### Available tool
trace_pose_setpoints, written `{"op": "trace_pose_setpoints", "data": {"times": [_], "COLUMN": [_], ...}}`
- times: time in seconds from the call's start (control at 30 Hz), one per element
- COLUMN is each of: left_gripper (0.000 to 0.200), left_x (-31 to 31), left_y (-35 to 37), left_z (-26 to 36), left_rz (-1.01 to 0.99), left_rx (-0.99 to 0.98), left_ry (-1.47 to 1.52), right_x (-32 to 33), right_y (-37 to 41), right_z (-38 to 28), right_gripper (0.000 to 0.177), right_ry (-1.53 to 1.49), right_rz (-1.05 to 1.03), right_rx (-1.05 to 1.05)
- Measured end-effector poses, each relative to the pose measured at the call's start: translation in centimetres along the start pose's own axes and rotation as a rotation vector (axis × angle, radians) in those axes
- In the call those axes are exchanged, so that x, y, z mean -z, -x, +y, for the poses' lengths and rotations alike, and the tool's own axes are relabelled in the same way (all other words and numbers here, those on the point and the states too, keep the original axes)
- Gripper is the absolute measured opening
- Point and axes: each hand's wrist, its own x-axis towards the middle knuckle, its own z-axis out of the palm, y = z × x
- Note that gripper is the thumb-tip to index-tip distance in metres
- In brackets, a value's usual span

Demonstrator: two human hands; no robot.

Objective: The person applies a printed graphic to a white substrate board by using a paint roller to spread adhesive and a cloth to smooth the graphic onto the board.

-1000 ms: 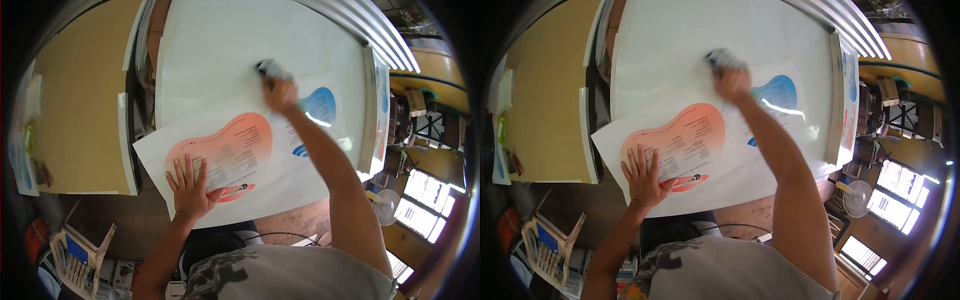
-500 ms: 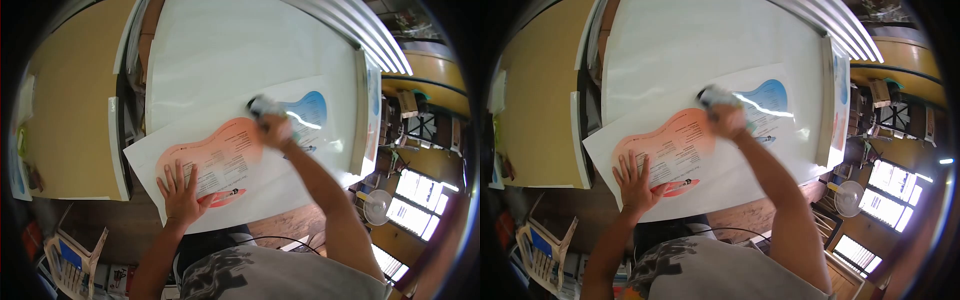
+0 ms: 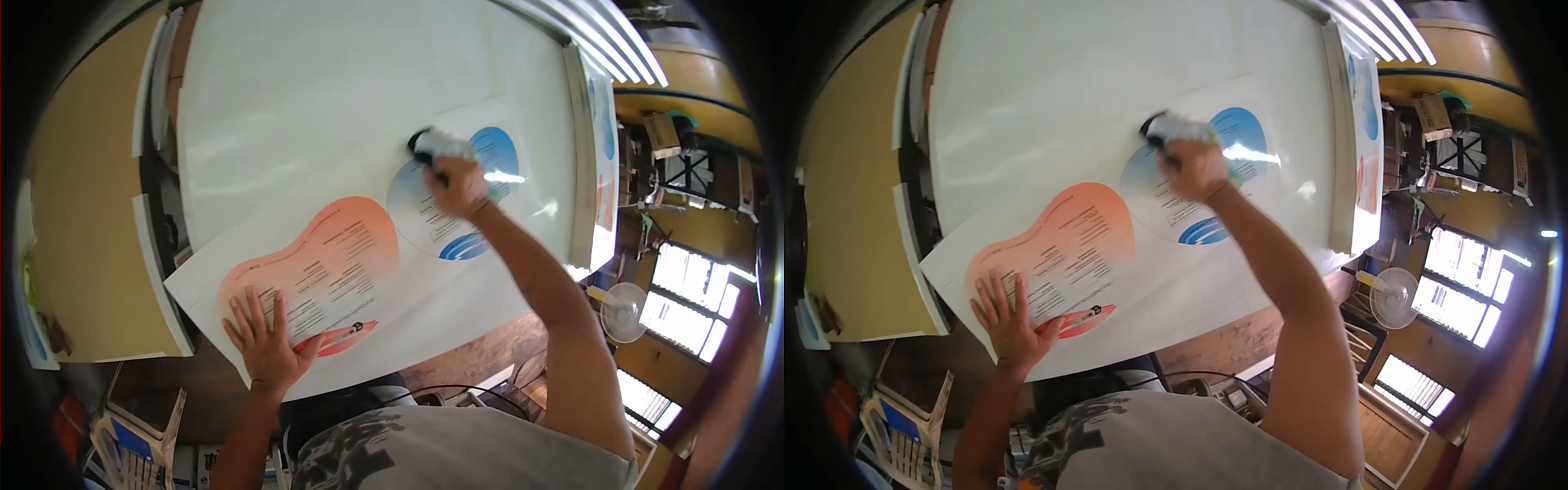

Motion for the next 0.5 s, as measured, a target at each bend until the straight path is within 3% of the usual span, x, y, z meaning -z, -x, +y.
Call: {"op": "trace_pose_setpoints", "data": {"times": [0.07, 0.3, 0.37, 0.5], "left_gripper": [0.101, 0.100, 0.100, 0.100], "left_x": [-0.3, -0.6, -0.5, -0.4], "left_y": [0.2, 0.1, 0.2, -0.1], "left_z": [-0.1, -0.3, -0.2, 0.0], "left_rz": [-0.039, 0.006, 0.005, 0.008], "left_rx": [-0.002, -0.036, -0.033, -0.023], "left_ry": [-0.017, -0.096, -0.095, -0.071], "right_x": [0.2, 4.0, 3.8, 4.3], "right_y": [-2.2, -9.7, -10.2, -10.9], "right_z": [4.4, 14.3, 15.0, 13.8], "right_gripper": [0.025, 0.045, 0.046, 0.051], "right_ry": [0.065, 0.346, 0.343, 0.385], "right_rz": [0.047, 0.152, 0.141, 0.184], "right_rx": [-0.216, -0.564, -0.559, -0.761]}}
